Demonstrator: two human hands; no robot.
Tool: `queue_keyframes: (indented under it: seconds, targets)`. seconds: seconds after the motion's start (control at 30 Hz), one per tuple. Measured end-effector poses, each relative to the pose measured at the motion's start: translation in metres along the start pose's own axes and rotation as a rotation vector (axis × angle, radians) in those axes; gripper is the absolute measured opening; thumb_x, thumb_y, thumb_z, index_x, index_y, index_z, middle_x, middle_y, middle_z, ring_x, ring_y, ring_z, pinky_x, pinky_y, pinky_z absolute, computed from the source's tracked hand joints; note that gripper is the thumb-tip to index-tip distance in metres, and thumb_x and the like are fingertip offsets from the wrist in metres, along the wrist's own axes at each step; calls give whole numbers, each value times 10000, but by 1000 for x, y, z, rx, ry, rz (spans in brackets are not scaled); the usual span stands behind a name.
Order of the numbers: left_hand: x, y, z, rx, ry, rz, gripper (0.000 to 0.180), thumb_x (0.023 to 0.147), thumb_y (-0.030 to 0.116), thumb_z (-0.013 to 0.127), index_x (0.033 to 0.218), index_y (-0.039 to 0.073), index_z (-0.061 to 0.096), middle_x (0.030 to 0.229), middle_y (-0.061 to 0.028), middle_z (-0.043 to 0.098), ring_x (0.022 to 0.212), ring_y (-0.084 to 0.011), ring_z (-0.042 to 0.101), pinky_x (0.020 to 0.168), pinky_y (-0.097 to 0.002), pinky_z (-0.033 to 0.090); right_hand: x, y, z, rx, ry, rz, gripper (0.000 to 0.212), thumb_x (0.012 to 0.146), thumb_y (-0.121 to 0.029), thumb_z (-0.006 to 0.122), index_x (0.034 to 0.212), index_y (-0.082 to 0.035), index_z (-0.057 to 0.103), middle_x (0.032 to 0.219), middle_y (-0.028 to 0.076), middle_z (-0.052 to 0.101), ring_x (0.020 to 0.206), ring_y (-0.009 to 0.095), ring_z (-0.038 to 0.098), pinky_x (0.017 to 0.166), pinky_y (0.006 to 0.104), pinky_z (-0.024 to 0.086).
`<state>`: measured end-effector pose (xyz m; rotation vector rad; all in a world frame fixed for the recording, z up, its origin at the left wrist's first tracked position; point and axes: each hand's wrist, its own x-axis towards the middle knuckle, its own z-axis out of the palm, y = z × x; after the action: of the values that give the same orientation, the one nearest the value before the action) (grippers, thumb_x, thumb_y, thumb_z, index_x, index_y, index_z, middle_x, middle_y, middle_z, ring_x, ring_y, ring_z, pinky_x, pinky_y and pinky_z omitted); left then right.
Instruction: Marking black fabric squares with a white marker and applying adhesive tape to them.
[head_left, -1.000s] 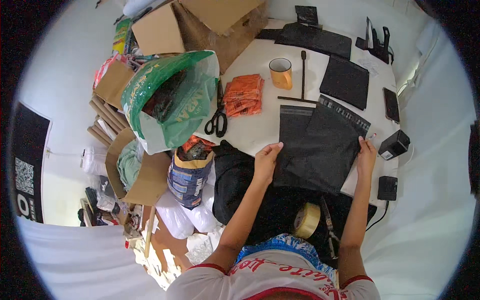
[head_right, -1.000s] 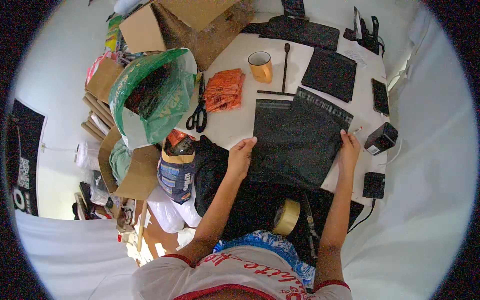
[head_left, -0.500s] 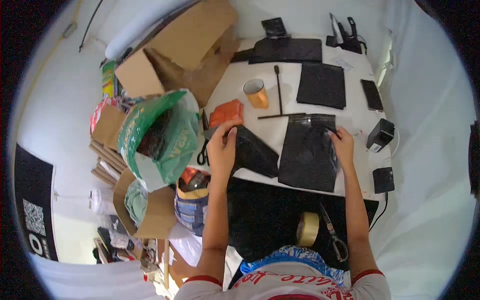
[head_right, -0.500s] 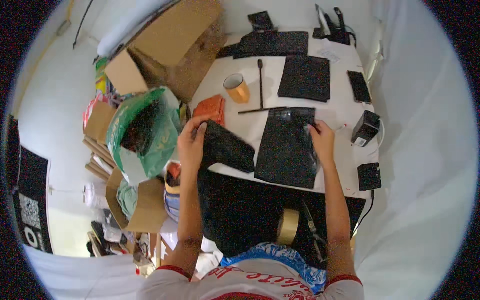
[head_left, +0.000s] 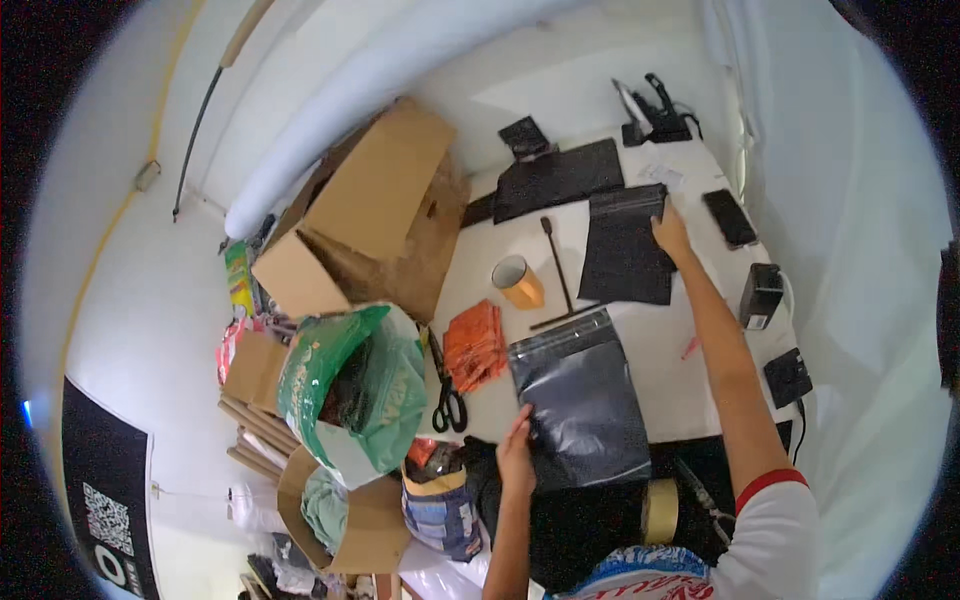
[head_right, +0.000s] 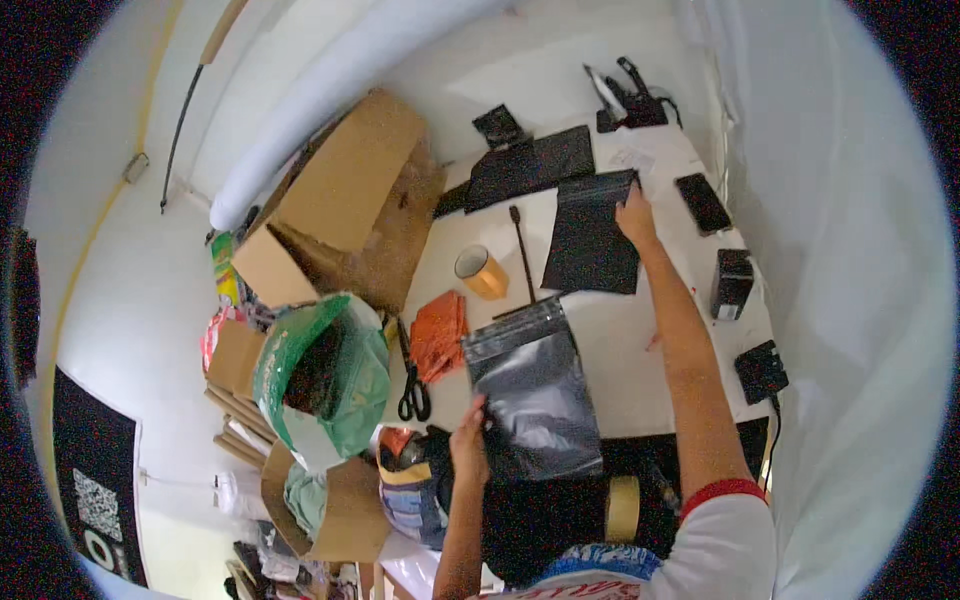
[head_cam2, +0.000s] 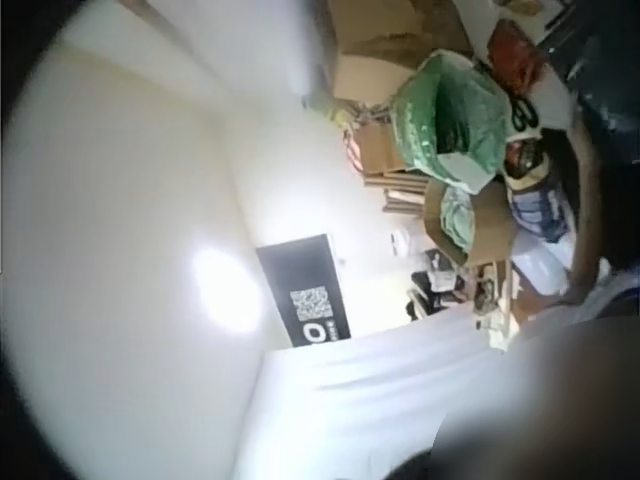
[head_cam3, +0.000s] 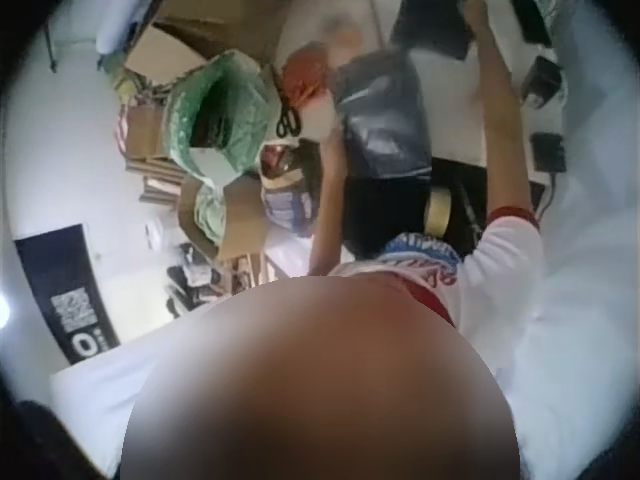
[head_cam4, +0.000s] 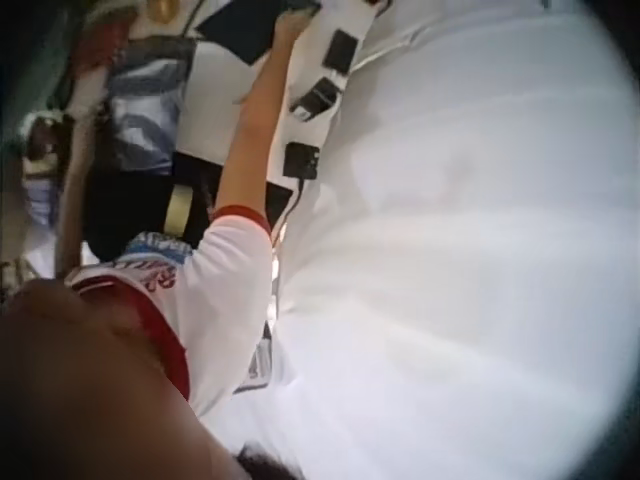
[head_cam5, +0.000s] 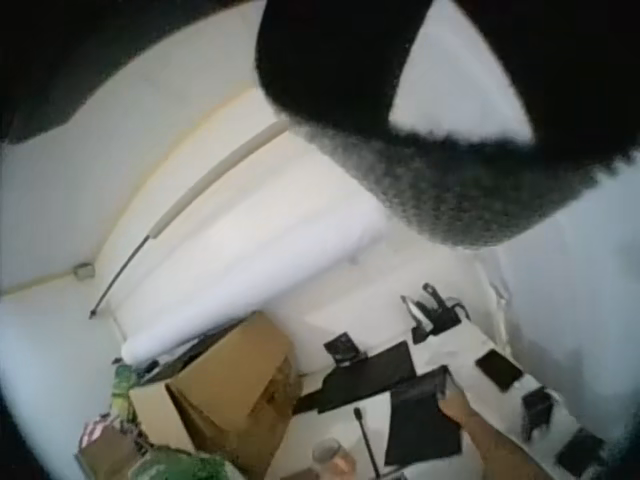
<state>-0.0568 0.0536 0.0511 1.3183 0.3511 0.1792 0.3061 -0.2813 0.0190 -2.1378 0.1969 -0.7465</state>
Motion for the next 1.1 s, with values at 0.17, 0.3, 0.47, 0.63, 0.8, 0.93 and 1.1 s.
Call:
queue_keyframes:
  seconds: [0.17,0.3,0.47,0.63,0.8,0.93,1.1]
  targets:
    - [4,-31,-33,280,17,38,405,821,42,618,1215,-4,539,1309,-105,489,1270,-209,381,1081,-336,223,-122,-88,-28,161,-400,45,561,830,-355,614,1149,92,502,1021,244,600,898,369,601,826,398,477]
    - [19,-37,-22,425,-10,80,391,794,-23,609,1180,12,556,1272,-98,511,1215,-202,429,1040,-319,285,-204,-99,-64,736,-965,568,579,848,-402,608,1198,45,493,987,96,615,859,160,582,737,269,474]
    - [14,-41,-19,528,-63,370,303,810,-48,587,1102,30,560,1133,-78,550,1085,-186,496,930,-273,370,-244,-106,-56,671,-793,490,588,787,-225,679,1265,14,432,933,48,615,719,97,548,602,209,425]
    - [0,-42,-24,425,-48,342,239,835,-21,586,1068,23,564,1170,-86,524,1082,-175,499,879,-257,405,-236,-92,-60,618,-943,440,457,762,-168,713,1142,23,548,823,40,618,676,86,545,541,215,402]
    - [-1,-31,-13,650,97,440,218,854,13,579,1071,23,591,1200,-107,507,1073,-222,515,904,-293,408,-250,-85,-59,765,-785,291,104,809,-75,656,888,-11,634,742,-23,587,632,45,506,538,191,389]
    - [7,-13,30,959,195,741,223,851,88,600,1069,44,612,1116,-141,579,1094,-326,499,967,-388,370,-260,-80,-53,773,-640,157,93,829,-75,640,899,-14,629,751,-34,591,650,32,502,560,178,387]
    - [27,-14,92,991,-8,923,230,799,151,666,1020,88,659,1029,-55,641,1089,-292,512,937,-399,372,-258,-81,-56,887,-715,222,73,857,-40,581,911,-6,617,754,-38,562,655,25,470,567,176,374]
